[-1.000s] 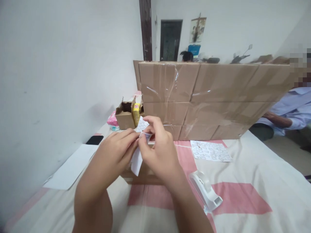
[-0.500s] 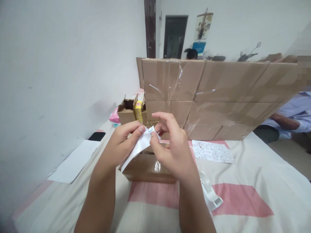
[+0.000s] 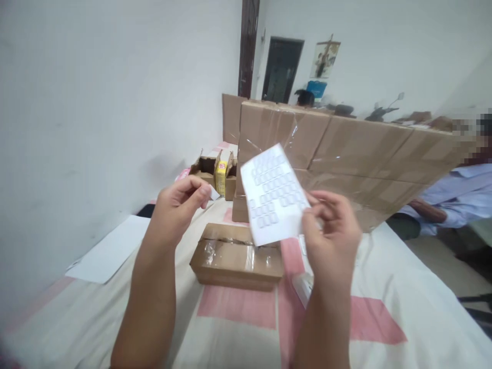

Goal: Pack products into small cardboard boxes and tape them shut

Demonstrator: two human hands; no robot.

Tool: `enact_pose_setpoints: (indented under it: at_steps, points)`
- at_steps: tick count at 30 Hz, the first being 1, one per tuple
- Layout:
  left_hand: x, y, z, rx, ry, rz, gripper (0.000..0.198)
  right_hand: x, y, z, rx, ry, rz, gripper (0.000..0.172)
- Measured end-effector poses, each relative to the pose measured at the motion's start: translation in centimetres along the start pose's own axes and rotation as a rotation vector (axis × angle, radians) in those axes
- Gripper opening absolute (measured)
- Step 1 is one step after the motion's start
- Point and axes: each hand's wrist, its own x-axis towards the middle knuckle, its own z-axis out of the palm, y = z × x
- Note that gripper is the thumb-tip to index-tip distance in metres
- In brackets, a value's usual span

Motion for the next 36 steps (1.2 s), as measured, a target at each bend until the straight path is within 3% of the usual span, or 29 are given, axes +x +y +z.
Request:
enact_pose_setpoints:
  at_steps: [2, 5, 7, 9, 11, 12, 14, 16, 18, 20, 21, 23, 27, 32, 36]
  points:
    - [0.0, 0.1, 0.1, 0.004, 0.006, 0.031, 0.027, -1.5, 2.5, -4.3, -0.113, 0.192, 0.107, 0.029]
    - [-0.3, 0.4, -0.1, -0.001, -0.033, 0.05, 0.034, -6.4, 6.4, -13.0, -0.388, 0.325, 0.4, 0.037]
    - [-0.5, 0.7, -0.5, 0.01, -0.12, 0.039, 0.041, -10.0, 8.5, -18.9, -0.666, 0.31, 0.632, 0.037]
    - [-0.8, 1.1, -0.9, 0.044, -0.225, 0.016, 0.044, -12.3, 9.9, -23.6, -0.946, 0.187, 0.74, 0.03]
    - [-1.0, 1.6, -0.9, 0.094, -0.3, -0.003, 0.044, -13.0, 10.4, -26.1, -1.139, -0.012, 0.817, 0.024]
    - [-1.1, 1.8, -0.7, 0.124, -0.333, -0.005, 0.044, -12.8, 10.2, -26.2, -1.198, -0.086, 0.818, 0.023]
    - [-1.3, 2.1, 0.1, 0.176, -0.407, 0.011, 0.045, -11.9, 8.7, -24.4, -1.204, -0.139, 0.721, 0.024]
    - [-1.5, 2.3, 1.3, 0.214, -0.494, 0.05, 0.043, -10.9, 6.1, -20.2, -1.022, -0.085, 0.523, 0.026]
    - [-1.6, 2.2, 2.6, 0.256, -0.576, 0.113, 0.04, -10.3, 3.1, -14.7, -0.53, -0.215, 0.536, 0.029]
    - [-1.7, 1.8, 3.6, 0.318, -0.655, 0.183, 0.04, -10.2, 0.5, -9.4, 0.056, -0.472, 0.723, 0.043]
    - [-1.8, 1.6, 4.0, 0.35, -0.694, 0.208, 0.041, -10.3, -0.5, -7.1, 0.3, -0.593, 0.786, 0.049]
    - [-1.9, 1.2, 4.5, 0.391, -0.777, 0.225, 0.044, -10.7, -1.7, -3.9, 0.63, -0.694, 0.759, 0.042]
    - [-1.9, 0.2, 5.0, 0.434, -0.913, 0.138, 0.046, -11.8, -1.3, -2.3, 0.846, -0.627, 0.733, 0.022]
    - [-1.8, -1.0, 6.4, 0.504, -0.965, 0.079, 0.044, -12.8, 0.7, -2.8, 0.781, -0.635, 0.785, 0.026]
    - [-1.7, -1.2, 7.0, 0.476, -1.027, 0.048, 0.041, -12.9, 1.5, -2.7, 0.746, -0.615, 0.778, 0.017]
